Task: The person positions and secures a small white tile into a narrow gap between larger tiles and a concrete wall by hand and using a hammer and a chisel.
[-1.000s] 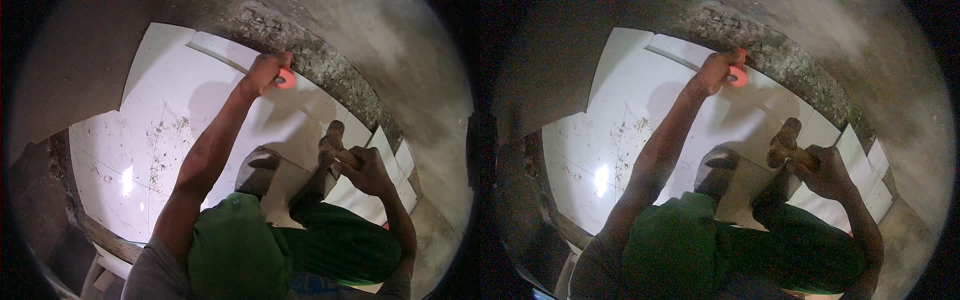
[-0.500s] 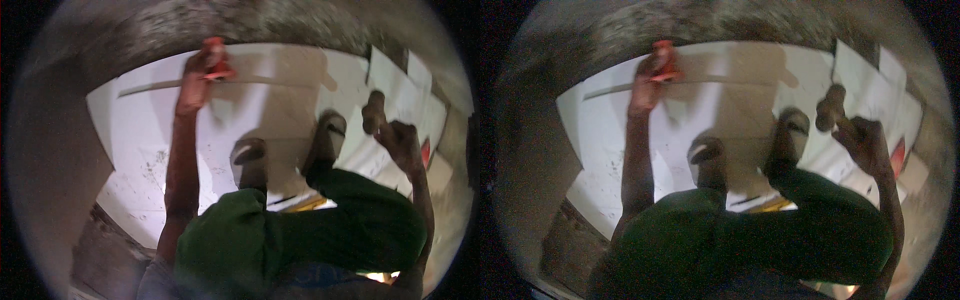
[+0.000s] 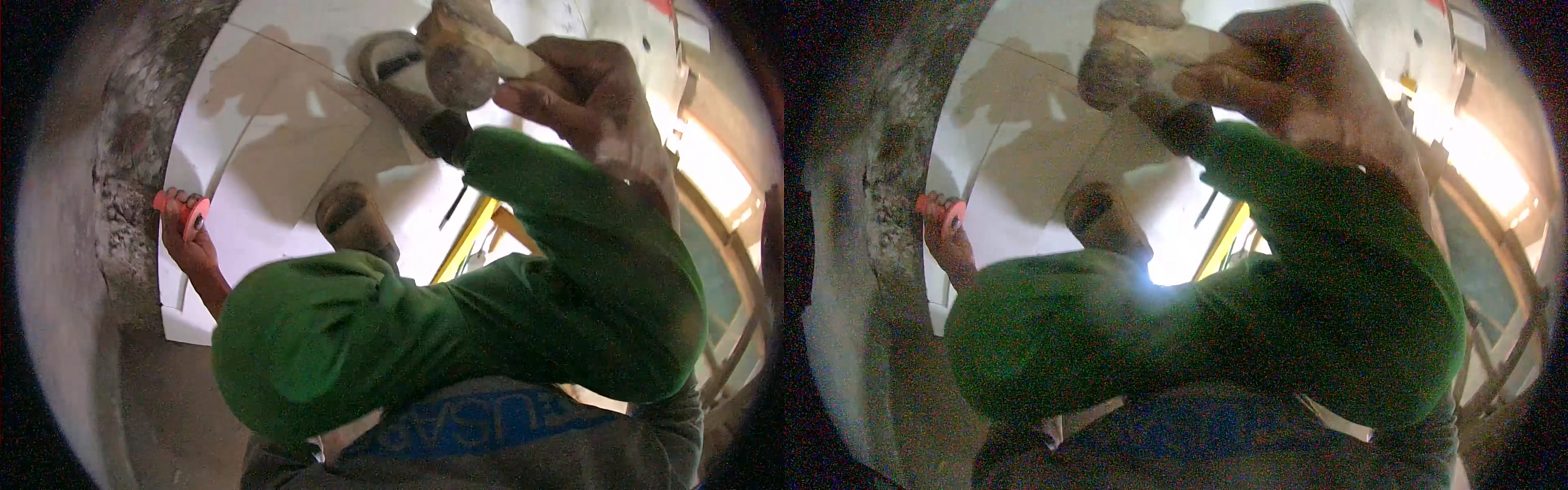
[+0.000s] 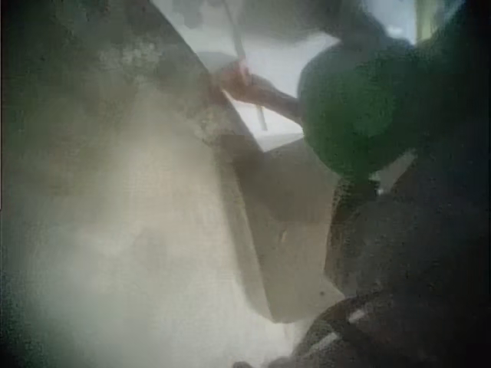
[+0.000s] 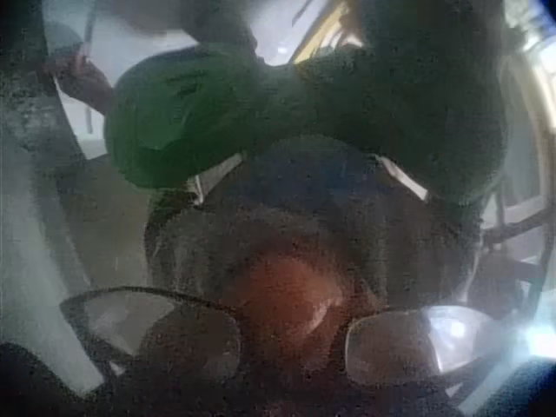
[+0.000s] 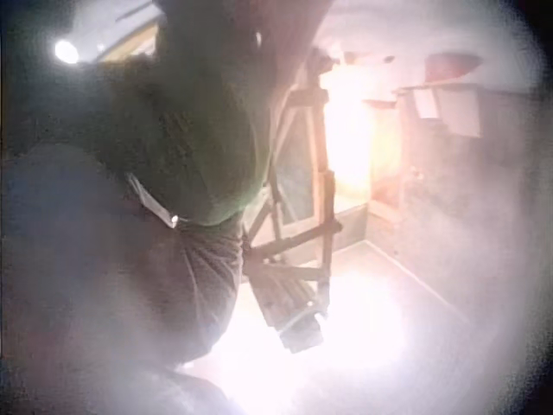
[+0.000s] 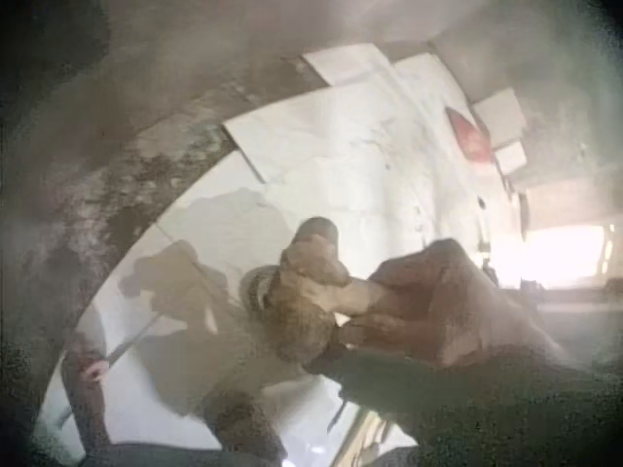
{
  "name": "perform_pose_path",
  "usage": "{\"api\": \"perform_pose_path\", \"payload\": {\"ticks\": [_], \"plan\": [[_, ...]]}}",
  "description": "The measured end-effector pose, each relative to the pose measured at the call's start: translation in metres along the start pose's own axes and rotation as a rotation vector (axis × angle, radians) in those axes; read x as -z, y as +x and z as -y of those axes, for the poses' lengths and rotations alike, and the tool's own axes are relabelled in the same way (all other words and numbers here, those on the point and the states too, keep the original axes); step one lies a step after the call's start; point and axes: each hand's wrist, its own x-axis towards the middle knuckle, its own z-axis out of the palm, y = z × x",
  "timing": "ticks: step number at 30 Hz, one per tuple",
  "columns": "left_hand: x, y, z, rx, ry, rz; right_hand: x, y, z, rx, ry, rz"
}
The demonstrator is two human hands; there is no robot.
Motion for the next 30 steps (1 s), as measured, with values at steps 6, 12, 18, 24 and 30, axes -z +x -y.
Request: {"api": "perform_pose_path", "payload": {"ticks": [6, 12, 18, 24, 30], "plan": [[0.044, -0.025, -0.012, 0.028, -0.035, -0.067, -0.010, -0.031, -0.059, -0.013, 0.349, -0.155], [0.043, -0.018, 0.006, -0.359, 0.750, 0.136, -0.060, 0.021, -0.106, 0.483, 0.321, 0.072], [-0.015, -0.013, 0.006, -0.357, 0.265, 0.145, -0.125, 0.017, -0.095, 0.367, 0.449, 0.126], [-0.016, -0.060, -0.026, -0.127, -0.366, 0.041, -0.135, 0.014, -0.083, 0.761, 0.279, 0.336], [-0.026, -0.081, -0.038, -0.103, -0.384, 0.041, -0.091, 0.025, -0.061, 1.102, -0.534, 0.175]]}}
